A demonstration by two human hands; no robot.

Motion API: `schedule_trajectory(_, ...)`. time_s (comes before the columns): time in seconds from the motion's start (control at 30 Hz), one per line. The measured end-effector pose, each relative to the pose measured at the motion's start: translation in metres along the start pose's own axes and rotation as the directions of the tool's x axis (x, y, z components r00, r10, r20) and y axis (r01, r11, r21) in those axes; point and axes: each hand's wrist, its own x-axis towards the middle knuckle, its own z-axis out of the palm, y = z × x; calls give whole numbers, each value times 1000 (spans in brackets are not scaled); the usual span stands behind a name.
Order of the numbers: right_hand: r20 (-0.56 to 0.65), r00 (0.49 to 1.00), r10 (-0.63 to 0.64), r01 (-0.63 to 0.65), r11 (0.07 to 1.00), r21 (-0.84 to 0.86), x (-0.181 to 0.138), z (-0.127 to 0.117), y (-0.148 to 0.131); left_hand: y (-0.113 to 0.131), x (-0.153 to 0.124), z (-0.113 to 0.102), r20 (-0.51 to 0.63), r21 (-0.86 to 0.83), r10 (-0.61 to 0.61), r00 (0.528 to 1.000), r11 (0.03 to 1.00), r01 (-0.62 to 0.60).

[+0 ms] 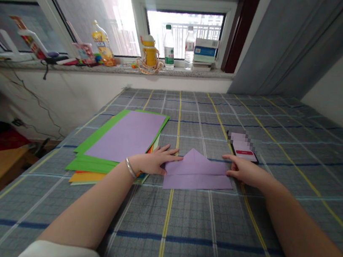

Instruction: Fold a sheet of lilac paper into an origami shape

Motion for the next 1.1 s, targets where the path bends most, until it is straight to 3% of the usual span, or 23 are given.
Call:
schedule_trajectory(0.17, -37, 987, -156, 152, 985, -78, -2, 1, -4, -1, 2, 1, -40, -16, 12, 999, 1000, -13)
schedule_trajectory(0.3, -143, 950, -276, 268, 960, -76, 4, 9, -3, 15, 7, 4, -85, 0, -115, 990, 993, 115)
schedule_trajectory(0.4, -188, 923, -337, 322, 941, -107, 10, 15, -2, 35, 13, 12, -269, 64, -134, 954, 986, 157)
schedule_trajectory(0.5, -245, 911, -331, 308, 943, -130, 14, 18, -6, 51, 19, 24, -434, 140, -153, 888, 962, 235)
schedule_trajectory(0.6, -287, 903, -321, 291, 946, -141, 16, 18, -13, 57, 25, 33, -499, 167, -154, 853, 948, 269)
schedule_trajectory(0.87, -315, 914, -257, 176, 949, -263, 20, 31, -40, 53, 31, 38, -524, 141, -144, 839, 957, 252)
schedule_trajectory(1.0, -267, 939, -217, 160, 962, -219, 23, 31, -41, 52, 32, 38, -531, 129, -130, 837, 964, 232)
schedule_trajectory(1.1, -227, 953, -199, 181, 978, -100, 22, 28, -39, 55, 31, 36, -577, 139, -107, 810, 964, 226)
